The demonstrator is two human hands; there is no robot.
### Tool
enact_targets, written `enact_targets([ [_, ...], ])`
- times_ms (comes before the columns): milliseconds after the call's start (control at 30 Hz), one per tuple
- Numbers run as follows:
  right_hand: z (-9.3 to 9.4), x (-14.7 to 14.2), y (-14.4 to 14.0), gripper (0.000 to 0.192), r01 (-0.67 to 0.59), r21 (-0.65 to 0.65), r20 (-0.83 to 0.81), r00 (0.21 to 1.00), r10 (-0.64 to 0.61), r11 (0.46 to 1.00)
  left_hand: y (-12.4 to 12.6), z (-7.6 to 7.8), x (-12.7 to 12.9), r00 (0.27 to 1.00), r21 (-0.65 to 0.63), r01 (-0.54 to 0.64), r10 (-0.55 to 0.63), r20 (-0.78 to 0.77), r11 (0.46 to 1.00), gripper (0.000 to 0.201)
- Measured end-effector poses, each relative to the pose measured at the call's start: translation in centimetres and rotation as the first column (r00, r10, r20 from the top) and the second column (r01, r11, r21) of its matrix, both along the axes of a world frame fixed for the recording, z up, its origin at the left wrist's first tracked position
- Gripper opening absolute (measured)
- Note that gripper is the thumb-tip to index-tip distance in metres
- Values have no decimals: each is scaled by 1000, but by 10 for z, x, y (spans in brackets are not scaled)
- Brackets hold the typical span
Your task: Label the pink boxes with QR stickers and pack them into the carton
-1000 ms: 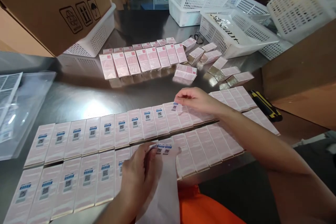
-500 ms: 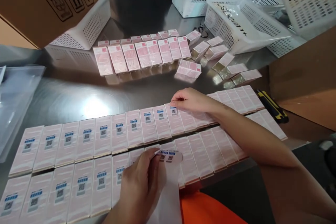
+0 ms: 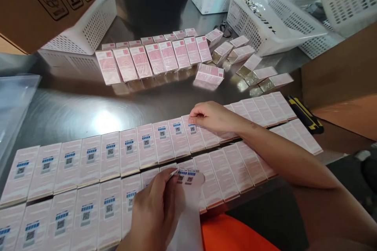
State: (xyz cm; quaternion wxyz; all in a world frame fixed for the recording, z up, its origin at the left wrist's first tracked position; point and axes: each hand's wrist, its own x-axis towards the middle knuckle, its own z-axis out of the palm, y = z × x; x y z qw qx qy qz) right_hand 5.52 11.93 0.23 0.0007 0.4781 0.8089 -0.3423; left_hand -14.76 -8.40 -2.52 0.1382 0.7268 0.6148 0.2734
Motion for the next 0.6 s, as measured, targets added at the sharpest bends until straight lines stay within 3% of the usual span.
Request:
enact_targets([
  [233,1,-2,-3,24,20,19,3,1000,-20,1000,-3,0,4,997,-38,-62,64,45,997,19],
  [600,2,-2,-4,23,1,47,2,1000,-1,999,-3,0,3,997,-53,-64,66,39,997,19],
])
